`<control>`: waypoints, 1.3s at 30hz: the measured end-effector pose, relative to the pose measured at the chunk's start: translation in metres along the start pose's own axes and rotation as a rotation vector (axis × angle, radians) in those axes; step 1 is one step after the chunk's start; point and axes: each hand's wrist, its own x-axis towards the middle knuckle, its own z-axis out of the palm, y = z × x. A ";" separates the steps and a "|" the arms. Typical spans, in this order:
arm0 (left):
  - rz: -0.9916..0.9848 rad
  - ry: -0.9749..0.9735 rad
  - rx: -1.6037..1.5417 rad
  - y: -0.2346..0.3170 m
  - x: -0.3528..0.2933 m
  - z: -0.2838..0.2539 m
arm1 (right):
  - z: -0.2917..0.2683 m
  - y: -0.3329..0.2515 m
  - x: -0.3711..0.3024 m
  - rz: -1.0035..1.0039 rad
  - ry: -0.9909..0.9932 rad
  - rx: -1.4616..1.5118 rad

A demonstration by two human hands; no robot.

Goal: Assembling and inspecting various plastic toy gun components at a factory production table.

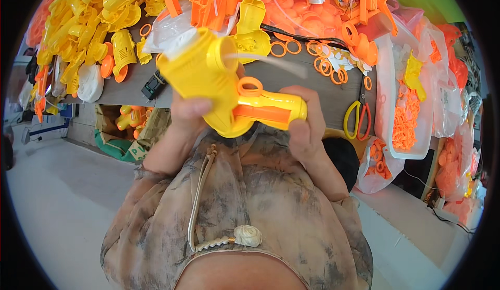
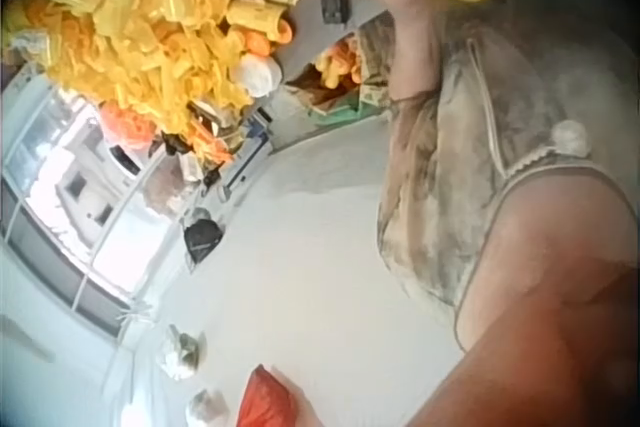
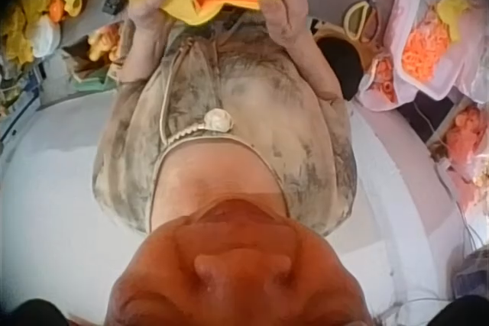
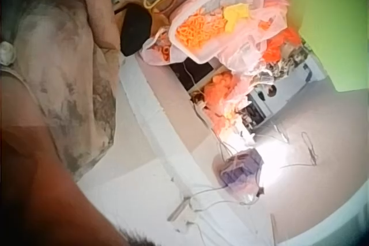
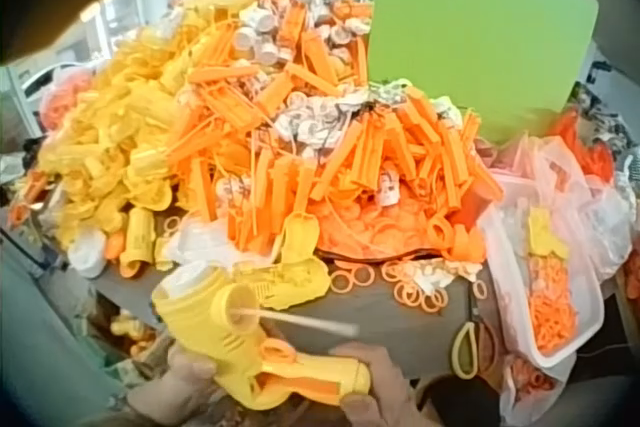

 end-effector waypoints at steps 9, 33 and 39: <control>-0.060 -0.035 -0.098 0.010 0.006 -0.002 | 0.008 -0.007 0.001 -0.345 -0.031 -0.299; 0.093 -0.295 -0.171 0.008 0.022 -0.022 | 0.004 -0.006 -0.002 -0.439 -0.020 -0.350; 0.066 -0.207 -0.063 0.013 0.016 -0.015 | -0.003 0.001 -0.004 -0.337 -0.054 -0.182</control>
